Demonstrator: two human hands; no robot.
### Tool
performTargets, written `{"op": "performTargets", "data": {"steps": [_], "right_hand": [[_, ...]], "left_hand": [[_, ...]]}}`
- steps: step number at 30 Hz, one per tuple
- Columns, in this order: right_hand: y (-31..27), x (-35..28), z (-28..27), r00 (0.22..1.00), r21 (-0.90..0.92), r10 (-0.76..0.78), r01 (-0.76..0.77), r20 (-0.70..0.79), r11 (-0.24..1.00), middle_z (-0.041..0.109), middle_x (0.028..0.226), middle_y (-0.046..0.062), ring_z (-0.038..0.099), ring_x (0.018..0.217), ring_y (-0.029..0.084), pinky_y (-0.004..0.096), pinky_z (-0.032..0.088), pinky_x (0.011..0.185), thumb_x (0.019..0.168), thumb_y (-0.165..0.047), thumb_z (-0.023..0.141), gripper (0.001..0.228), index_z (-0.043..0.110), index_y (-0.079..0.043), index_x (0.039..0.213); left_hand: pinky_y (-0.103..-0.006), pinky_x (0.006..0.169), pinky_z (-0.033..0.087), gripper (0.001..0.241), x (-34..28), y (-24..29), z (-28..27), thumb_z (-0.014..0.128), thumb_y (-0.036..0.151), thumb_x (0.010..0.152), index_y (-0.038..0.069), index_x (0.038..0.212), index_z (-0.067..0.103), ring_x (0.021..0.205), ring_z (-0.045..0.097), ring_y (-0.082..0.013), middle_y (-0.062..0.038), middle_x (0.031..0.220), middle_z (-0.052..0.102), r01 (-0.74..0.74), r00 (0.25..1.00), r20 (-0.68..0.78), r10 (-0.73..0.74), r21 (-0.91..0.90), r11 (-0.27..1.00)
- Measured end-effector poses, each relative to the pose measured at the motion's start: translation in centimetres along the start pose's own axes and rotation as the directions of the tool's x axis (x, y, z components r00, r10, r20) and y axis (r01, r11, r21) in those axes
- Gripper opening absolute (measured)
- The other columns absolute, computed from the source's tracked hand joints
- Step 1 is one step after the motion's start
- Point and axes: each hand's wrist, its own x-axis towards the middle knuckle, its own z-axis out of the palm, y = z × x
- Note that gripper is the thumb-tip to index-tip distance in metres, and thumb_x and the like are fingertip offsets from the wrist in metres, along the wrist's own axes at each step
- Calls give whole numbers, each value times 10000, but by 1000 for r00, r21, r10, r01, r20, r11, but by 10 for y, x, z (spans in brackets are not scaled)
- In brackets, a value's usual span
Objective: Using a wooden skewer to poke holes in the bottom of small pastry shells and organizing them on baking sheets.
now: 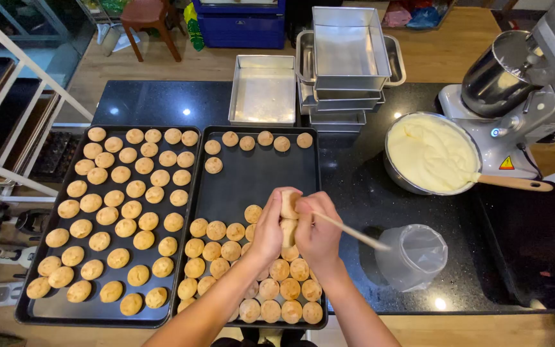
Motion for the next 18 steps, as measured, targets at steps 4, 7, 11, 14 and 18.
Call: {"op": "performTargets", "data": {"steps": [4, 7, 11, 14, 18], "right_hand": [[9, -6, 0, 995, -118, 92, -88, 27, 989, 557, 783, 20, 520, 775, 22, 286, 432, 656, 1122, -149, 507, 271, 585, -32, 891], [17, -21, -7, 838, 305, 544, -530, 44, 791, 545, 701, 14, 524, 612, 97, 308, 416, 521, 1062, -108, 485, 251, 583, -33, 843], [9, -36, -20, 945, 265, 293, -248, -146, 932, 518, 750, 16, 474, 642, 96, 303, 361, 591, 1120, -126, 445, 300, 538, -59, 843], [-18, -31, -12, 975, 178, 220, -214, -18, 961, 554, 776, 58, 534, 684, 146, 302, 431, 612, 1083, -110, 495, 256, 564, -36, 848], [-29, -26, -10, 940, 134, 308, -328, 149, 935, 581, 714, 92, 577, 621, 208, 317, 452, 583, 1023, -72, 587, 240, 603, -16, 790]], "left_hand": [[-284, 893, 503, 487, -2, -8, -1, 250, 382, 1153, 49, 1204, 602, 972, 595, -136, -96, 1067, 636, -114, 993, 42, 107, 216, 970], [-325, 630, 527, 486, -8, 12, 2, 220, 403, 1094, 104, 1207, 586, 744, 604, -207, -119, 921, 636, 222, 974, -48, -220, 43, 974], [-348, 583, 540, 523, -7, 13, -4, 215, 464, 1101, 93, 1210, 567, 775, 598, -199, -91, 893, 627, 246, 968, 95, -231, -530, 811], [-338, 707, 542, 508, -10, 15, -1, 246, 449, 1101, 73, 1220, 567, 841, 614, -194, -84, 919, 633, 264, 954, 38, -297, -571, 777], [-341, 851, 516, 507, -16, 16, -1, 257, 447, 1097, 67, 1207, 575, 891, 622, -205, -99, 946, 629, 273, 947, 19, -320, -571, 774]]}}
